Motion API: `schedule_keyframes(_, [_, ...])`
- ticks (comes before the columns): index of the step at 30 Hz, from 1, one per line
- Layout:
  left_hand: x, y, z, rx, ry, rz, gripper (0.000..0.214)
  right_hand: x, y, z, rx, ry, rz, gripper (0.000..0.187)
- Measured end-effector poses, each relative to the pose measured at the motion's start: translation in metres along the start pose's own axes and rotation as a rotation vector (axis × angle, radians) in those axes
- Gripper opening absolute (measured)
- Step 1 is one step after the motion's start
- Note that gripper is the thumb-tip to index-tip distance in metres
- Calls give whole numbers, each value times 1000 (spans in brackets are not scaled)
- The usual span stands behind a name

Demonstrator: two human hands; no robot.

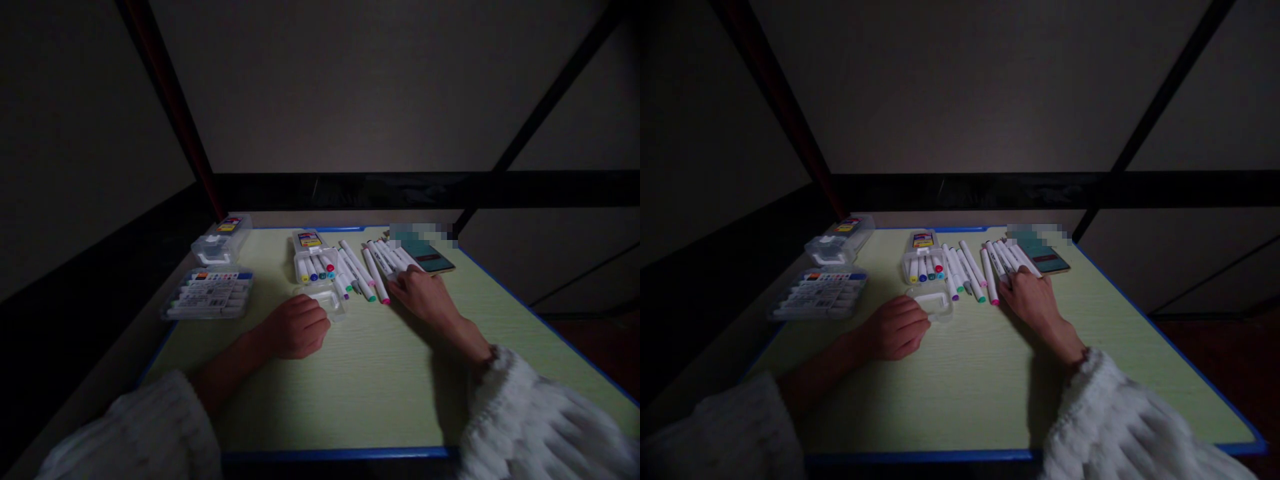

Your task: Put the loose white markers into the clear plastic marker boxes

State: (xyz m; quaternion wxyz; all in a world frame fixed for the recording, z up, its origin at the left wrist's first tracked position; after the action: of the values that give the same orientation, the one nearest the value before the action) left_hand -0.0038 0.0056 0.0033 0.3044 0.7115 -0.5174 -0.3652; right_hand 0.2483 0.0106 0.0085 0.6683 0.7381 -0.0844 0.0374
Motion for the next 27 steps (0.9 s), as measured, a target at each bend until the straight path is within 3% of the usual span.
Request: schedule_keyframes(27, [-3, -2, 1, -15, 23, 2, 20, -4, 14, 3, 216, 66, -190, 32])
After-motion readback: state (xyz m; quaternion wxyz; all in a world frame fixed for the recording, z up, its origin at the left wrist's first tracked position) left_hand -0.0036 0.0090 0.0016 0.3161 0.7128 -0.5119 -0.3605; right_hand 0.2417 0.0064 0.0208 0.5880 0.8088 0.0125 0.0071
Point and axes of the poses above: each hand's wrist, its own z-axis away from the middle knuckle, its own y-axis out of the back of the hand, x = y × z, the point moved 2 cm from there along -z, towards the middle knuckle, and after that the axes turned 4 degrees about z, right-handed, at the moved point
